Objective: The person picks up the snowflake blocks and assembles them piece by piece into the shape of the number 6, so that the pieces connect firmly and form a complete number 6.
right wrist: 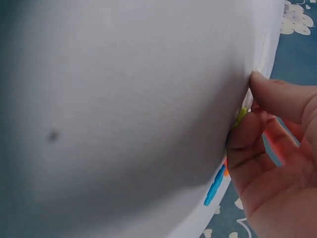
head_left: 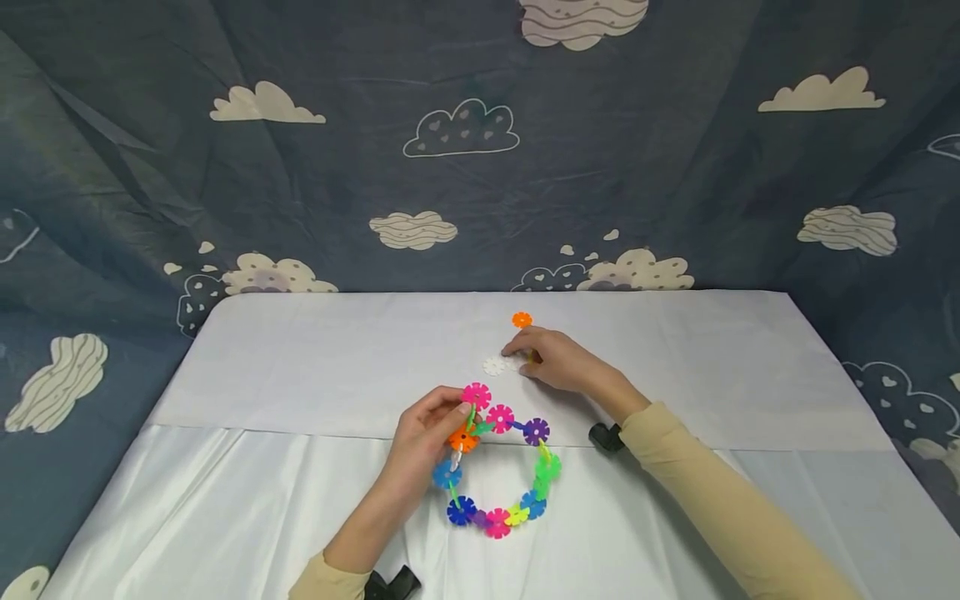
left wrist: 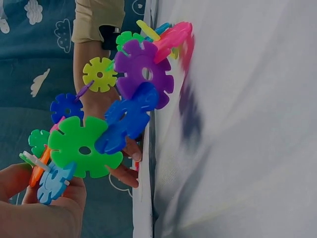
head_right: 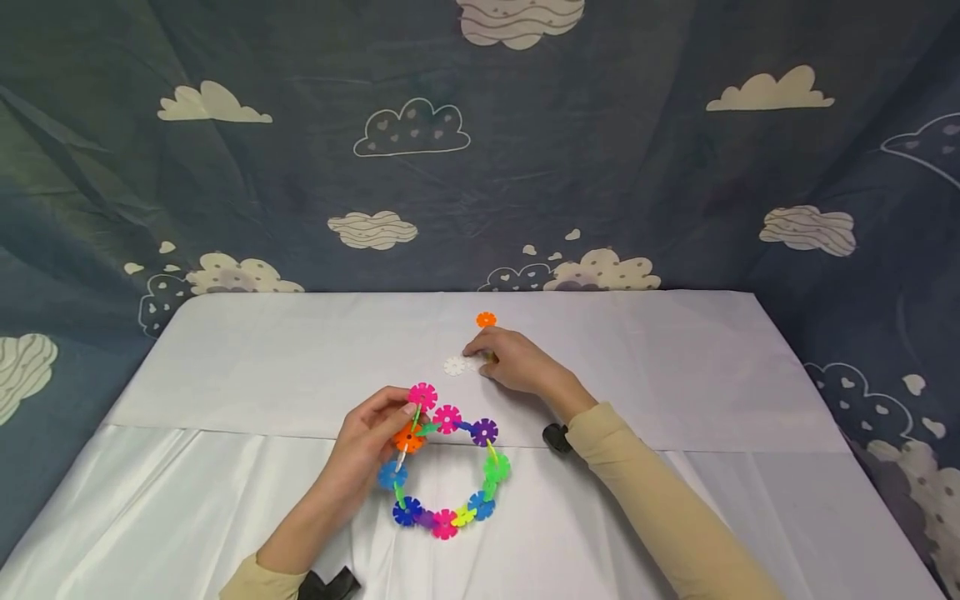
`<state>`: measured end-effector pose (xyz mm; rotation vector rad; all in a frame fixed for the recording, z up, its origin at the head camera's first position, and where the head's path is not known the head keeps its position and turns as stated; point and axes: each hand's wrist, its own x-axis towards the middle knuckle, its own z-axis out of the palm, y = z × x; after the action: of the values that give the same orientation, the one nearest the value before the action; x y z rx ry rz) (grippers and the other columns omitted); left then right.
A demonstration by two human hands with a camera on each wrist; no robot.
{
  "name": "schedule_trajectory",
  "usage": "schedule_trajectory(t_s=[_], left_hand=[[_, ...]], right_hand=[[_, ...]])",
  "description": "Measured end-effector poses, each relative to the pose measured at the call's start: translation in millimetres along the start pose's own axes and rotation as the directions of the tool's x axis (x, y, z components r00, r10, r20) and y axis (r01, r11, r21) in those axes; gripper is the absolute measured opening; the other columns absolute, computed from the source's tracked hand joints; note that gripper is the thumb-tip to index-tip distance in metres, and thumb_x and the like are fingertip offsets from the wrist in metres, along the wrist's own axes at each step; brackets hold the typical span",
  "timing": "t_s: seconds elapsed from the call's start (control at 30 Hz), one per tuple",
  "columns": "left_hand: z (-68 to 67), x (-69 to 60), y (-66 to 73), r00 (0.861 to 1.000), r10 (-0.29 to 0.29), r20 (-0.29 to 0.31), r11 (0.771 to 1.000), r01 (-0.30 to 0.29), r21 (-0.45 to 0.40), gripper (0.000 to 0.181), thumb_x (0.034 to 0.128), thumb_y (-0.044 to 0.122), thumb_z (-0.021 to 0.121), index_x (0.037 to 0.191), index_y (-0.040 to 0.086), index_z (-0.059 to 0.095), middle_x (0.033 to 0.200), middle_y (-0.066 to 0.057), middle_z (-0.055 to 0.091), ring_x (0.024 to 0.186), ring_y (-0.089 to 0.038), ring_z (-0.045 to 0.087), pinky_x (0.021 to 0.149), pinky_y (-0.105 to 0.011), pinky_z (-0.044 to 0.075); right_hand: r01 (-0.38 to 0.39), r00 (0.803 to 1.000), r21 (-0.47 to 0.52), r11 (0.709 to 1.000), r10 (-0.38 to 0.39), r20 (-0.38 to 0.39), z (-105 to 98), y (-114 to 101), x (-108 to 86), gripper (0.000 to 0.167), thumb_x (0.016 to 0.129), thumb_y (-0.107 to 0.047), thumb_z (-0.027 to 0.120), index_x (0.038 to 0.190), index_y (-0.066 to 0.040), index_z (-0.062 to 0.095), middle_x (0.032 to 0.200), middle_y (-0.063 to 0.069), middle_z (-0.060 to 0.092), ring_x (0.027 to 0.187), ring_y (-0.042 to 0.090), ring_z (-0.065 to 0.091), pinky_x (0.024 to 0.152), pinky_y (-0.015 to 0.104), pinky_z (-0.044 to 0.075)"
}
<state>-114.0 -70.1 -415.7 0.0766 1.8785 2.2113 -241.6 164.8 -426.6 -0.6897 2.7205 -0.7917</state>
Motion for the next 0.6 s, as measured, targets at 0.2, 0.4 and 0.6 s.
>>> schedule_trajectory(t_s=[0.2,0.4,0.6], left_hand=[[2.8,-1.0,-2.4,1.0,0.0,0.001,1.0,0.0,-0.017,0.022,0.0983,0.017,0.061,0.113,0.001,0.062,0.102,-0.011,0.064,0.092,-0.022,0.06,0.078,-0.025,0.053],[3.8,-1.3,-3.6,1.0,0.008,0.004,1.0,-0.008,-0.018,0.022,0.098,0.017,0.062,0.113,0.001,0.063,0.101,-0.011,0.063,0.091,-0.022,0.059,0.077,-0.024,0.052],[4.6,-1.2,-4.7,1.0,0.011,0.001,1.0,-0.011,-0.021,0.02,0.0975,0.015,0.062,0.112,0.001,0.064,0.102,-0.01,0.063,0.09,-0.021,0.058,0.075,-0.023,0.052]], right_hand=[[-0.003,1.0,0.012,1.0,0.003,-0.01,-1.0,2.3,-4.8,0.032,0.085,-0.007,0.077,0.116,-0.013,0.071,0.113,0.003,0.064,0.104,0.022,0.055,0.096,0.039,0.046],[-0.033,0.996,0.054,0.998,0.037,-0.08,-2.1,-2.5,-15.1,0.018,0.08,-0.01,0.082,0.096,-0.014,0.073,0.084,0.0,0.058,0.079,0.018,0.051,0.072,0.032,0.046],[-0.058,0.992,0.1,0.993,0.069,-0.11,-3.5,-6.2,-27.2,0.011,0.083,-0.011,0.08,0.087,-0.013,0.07,0.076,-0.001,0.058,0.075,0.018,0.051,0.07,0.031,0.045]])
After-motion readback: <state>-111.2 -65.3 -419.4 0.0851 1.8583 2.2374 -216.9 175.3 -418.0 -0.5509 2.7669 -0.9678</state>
